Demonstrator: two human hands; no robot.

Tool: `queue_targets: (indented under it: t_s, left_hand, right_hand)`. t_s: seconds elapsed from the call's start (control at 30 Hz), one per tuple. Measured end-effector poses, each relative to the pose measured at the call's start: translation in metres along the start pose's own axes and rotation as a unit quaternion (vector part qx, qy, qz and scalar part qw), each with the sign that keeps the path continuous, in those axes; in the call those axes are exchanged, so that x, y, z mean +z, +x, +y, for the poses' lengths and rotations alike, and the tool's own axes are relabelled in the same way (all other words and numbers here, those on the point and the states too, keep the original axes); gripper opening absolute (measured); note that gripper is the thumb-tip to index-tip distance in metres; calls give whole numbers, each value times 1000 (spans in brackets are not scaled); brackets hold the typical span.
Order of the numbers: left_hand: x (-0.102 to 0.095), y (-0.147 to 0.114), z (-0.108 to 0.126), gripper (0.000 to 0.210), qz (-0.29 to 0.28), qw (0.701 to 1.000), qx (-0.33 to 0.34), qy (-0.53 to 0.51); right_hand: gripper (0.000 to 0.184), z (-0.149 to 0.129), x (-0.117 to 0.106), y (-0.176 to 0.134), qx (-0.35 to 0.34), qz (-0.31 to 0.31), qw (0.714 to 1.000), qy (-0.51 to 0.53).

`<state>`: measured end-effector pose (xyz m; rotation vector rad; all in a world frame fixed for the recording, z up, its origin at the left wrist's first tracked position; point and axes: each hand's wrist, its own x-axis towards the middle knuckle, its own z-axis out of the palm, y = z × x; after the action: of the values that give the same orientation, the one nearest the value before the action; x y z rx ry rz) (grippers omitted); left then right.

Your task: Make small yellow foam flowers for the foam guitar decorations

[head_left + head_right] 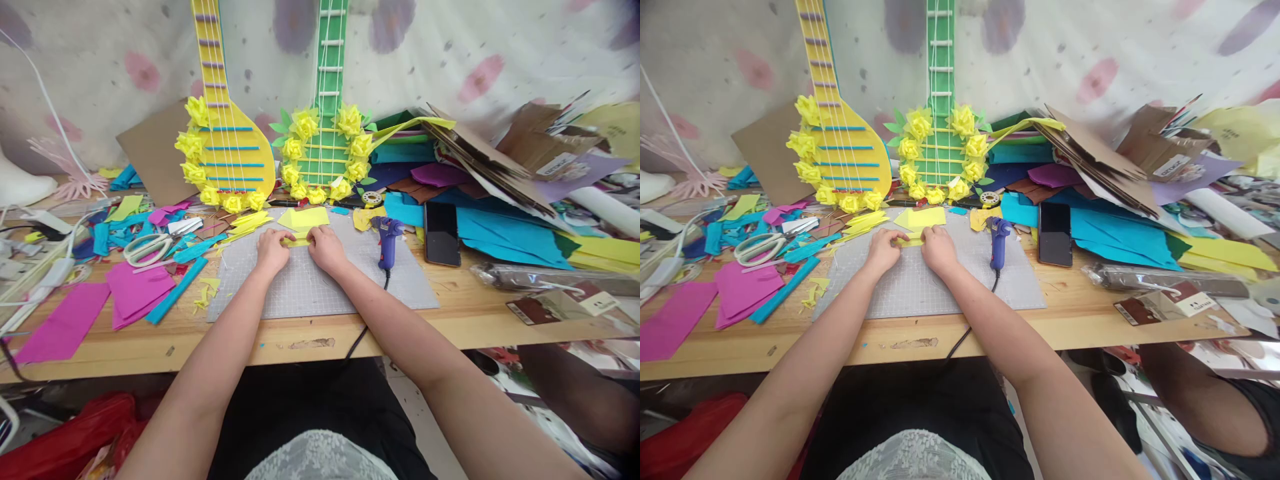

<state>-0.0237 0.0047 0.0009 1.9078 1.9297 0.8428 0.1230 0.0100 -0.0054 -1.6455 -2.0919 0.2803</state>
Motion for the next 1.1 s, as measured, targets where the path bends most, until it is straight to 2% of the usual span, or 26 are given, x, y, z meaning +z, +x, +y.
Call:
queue_targets:
  t_s: [0.17,0.27,0.37,0.53,0.77,0.87,0.97,1.1]
  left_hand:
    - [-8,10,-9,29,31,996,-30,-76]
    - [-8,12,-6,18,41,998,-45,-25]
    - [-3,11,0,21,27,999,-28,28]
    - [-3,8,3,12,5,1000,4,15]
    - [-6,9,-6,11,-26,997,66,-32]
    - [-7,8,-8,15,-46,995,90,-21]
    - [-10,6,-7,14,-61,992,107,3]
    - [-12,3,-4,12,-55,993,101,16]
  right_hand:
    - [23,-1,-2,-1,2,6,1000,12]
    - [20,-2,-3,-2,3,15,1000,27]
    - [17,-3,-5,-3,9,32,998,47]
    - [25,1,-4,0,-15,76,995,63]
    - [14,8,1,3,-63,46,992,103]
    - [15,7,-2,1,-80,34,990,108]
    - [7,5,-5,-1,-78,20,991,109]
    - [11,6,-3,0,-72,17,992,101]
